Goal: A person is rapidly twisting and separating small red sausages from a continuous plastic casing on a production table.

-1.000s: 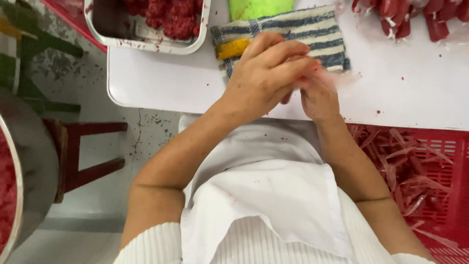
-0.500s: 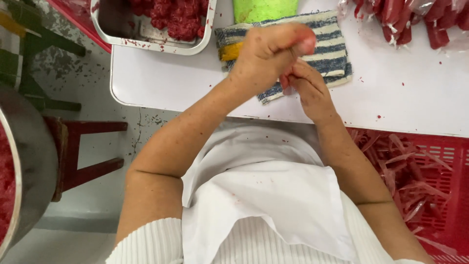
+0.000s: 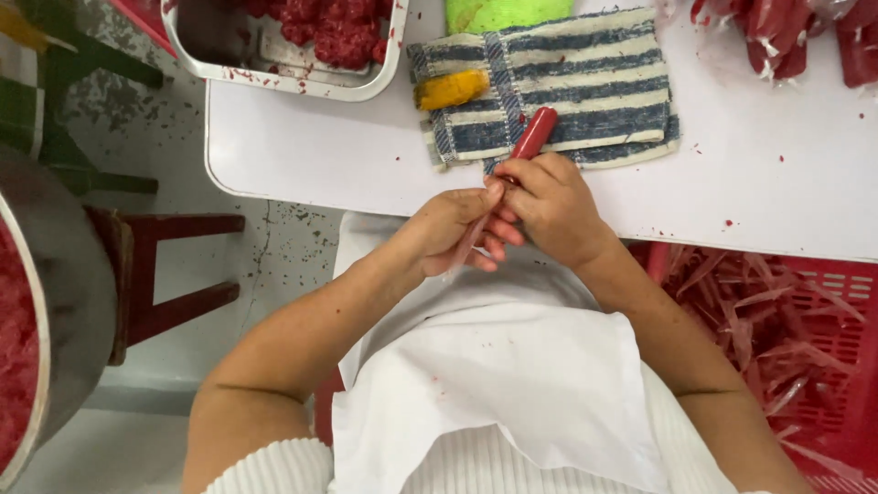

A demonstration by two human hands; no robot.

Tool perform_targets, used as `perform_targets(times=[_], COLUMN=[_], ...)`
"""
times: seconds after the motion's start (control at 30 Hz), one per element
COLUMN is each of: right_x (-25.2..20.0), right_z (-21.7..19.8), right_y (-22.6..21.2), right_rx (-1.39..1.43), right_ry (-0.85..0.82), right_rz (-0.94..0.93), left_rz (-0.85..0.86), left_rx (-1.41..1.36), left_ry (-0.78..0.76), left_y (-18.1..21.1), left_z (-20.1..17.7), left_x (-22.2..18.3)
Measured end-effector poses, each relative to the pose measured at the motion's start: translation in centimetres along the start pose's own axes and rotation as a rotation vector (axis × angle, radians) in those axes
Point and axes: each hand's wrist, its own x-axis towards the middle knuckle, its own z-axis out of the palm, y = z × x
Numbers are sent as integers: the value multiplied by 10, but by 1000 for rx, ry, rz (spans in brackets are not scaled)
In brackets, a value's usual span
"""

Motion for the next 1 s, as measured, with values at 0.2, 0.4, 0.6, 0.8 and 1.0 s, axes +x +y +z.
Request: perform_targets(times=[0.2, 0.4, 0.6, 0.8, 1.0], right_x=[13, 20, 44, 28, 64], right_z=[-35, -58, -58, -128, -175], right_y=[3, 15, -15, -10, -41], right_rx=[292, 1015, 1099, 626, -392], right_ry=[-45, 365, 381, 679, -472], right_rz=[59, 718, 923, 658, -62], left_rz=[119, 811, 694, 598, 701], left_rx=[121, 703, 449, 879, 959], left_ry=[-64, 127, 104, 99, -54], left_y=[10, 48, 31, 50, 58], left_z=[-1, 28, 47, 38, 46], left_x=[-9, -14, 12, -24, -45])
